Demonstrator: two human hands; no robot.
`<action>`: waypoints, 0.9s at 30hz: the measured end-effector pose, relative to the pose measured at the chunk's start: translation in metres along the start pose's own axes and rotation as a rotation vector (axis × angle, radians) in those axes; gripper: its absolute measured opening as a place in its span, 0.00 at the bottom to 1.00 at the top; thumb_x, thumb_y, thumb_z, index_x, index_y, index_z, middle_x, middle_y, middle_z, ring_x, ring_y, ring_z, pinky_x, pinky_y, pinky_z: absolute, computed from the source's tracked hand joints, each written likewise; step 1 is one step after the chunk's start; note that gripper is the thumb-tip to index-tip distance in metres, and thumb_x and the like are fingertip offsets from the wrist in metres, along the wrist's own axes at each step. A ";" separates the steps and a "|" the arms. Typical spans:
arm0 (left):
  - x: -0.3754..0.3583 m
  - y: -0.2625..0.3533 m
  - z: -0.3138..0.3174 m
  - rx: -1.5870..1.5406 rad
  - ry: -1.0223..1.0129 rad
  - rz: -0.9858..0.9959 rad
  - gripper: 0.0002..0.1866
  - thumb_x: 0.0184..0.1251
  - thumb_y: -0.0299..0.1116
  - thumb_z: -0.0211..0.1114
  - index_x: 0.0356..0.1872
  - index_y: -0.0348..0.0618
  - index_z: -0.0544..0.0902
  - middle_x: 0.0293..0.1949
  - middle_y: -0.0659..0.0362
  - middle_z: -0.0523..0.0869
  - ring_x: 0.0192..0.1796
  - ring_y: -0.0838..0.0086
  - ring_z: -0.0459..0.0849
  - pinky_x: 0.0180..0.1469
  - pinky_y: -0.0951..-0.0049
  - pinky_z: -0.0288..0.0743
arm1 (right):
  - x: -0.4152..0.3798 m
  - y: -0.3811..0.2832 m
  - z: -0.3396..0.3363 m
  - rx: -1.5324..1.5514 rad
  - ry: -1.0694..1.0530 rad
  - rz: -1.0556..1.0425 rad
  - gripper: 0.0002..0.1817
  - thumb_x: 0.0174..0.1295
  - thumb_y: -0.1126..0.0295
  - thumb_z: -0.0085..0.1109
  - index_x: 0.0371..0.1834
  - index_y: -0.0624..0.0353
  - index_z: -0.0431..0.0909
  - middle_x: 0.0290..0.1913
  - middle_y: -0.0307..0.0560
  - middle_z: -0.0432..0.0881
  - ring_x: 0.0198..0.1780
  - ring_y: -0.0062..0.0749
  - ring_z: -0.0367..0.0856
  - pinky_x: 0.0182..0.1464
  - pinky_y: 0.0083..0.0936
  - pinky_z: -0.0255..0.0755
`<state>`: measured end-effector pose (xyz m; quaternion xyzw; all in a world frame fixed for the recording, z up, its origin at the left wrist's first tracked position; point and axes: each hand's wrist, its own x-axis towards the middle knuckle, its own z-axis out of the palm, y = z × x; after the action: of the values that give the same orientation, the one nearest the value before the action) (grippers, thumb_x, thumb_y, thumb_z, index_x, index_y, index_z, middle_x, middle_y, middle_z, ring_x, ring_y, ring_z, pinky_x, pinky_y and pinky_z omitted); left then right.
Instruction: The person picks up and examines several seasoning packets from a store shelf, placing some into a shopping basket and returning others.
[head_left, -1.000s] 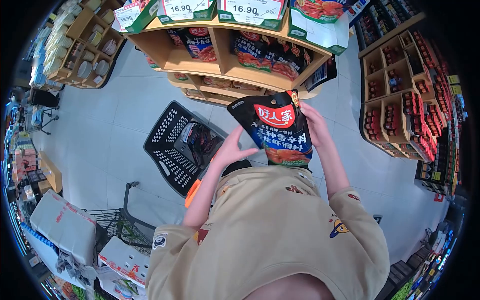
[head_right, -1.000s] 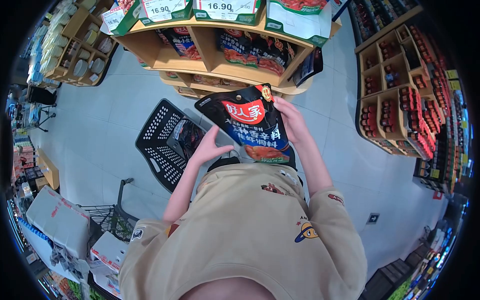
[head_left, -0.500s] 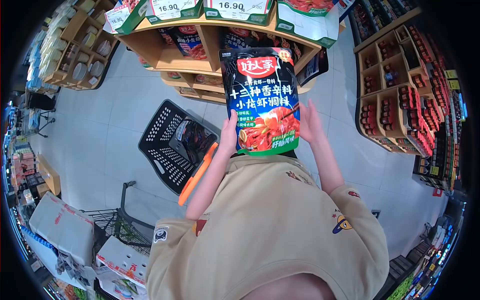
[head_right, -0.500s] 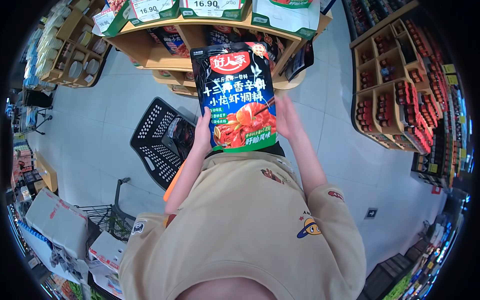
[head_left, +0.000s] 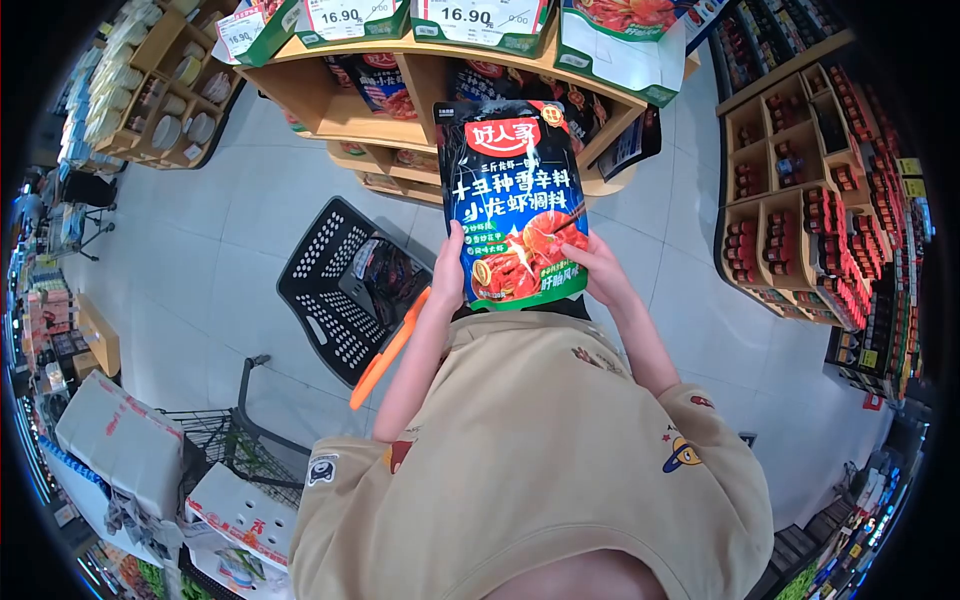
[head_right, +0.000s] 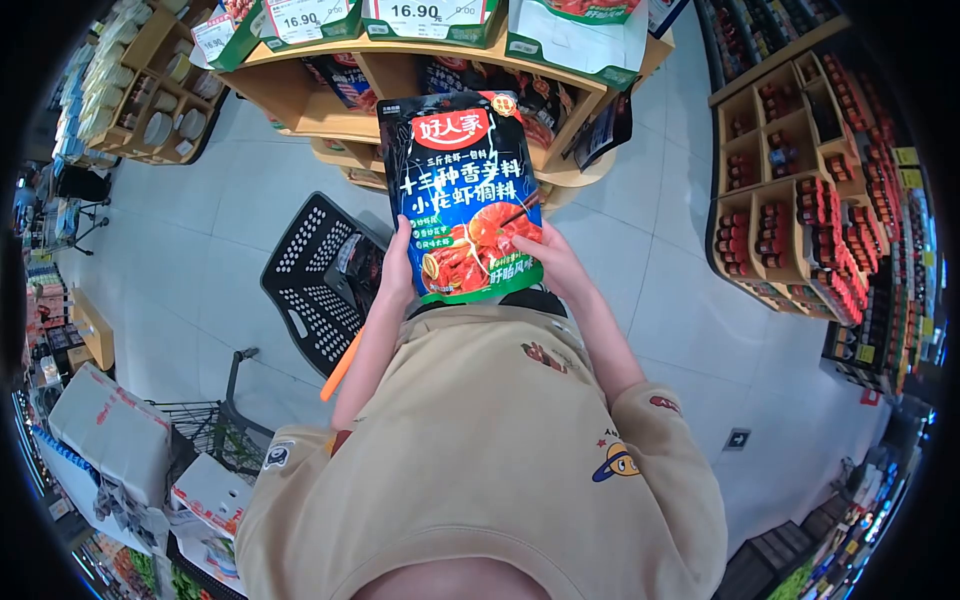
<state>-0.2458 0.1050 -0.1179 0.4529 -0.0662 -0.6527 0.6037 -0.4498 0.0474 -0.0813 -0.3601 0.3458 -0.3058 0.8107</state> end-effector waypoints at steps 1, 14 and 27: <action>0.000 0.001 0.000 0.007 -0.008 -0.011 0.26 0.63 0.49 0.42 0.49 0.35 0.66 0.46 0.54 0.75 0.45 0.73 0.76 0.48 0.74 0.69 | 0.000 0.001 0.001 0.020 0.005 -0.005 0.18 0.56 0.76 0.48 0.51 0.63 0.61 0.47 0.45 0.71 0.47 0.24 0.72 0.49 0.22 0.67; -0.003 0.007 0.006 -0.152 -0.158 -0.076 0.22 0.63 0.42 0.41 0.51 0.35 0.64 0.49 0.51 0.72 0.50 0.65 0.73 0.55 0.67 0.63 | -0.012 0.006 0.003 -0.022 0.065 -0.053 0.17 0.55 0.75 0.49 0.49 0.64 0.63 0.45 0.43 0.73 0.45 0.22 0.73 0.48 0.21 0.67; 0.013 -0.005 0.007 0.116 -0.011 0.135 0.13 0.64 0.37 0.47 0.39 0.37 0.72 0.36 0.60 0.79 0.37 0.78 0.77 0.41 0.79 0.70 | -0.020 -0.007 0.026 -0.228 0.102 -0.098 0.13 0.56 0.73 0.49 0.44 0.64 0.69 0.38 0.40 0.76 0.38 0.17 0.73 0.41 0.16 0.68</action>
<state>-0.2526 0.0925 -0.1237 0.4781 -0.1377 -0.6079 0.6189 -0.4430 0.0680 -0.0560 -0.4504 0.4014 -0.3216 0.7298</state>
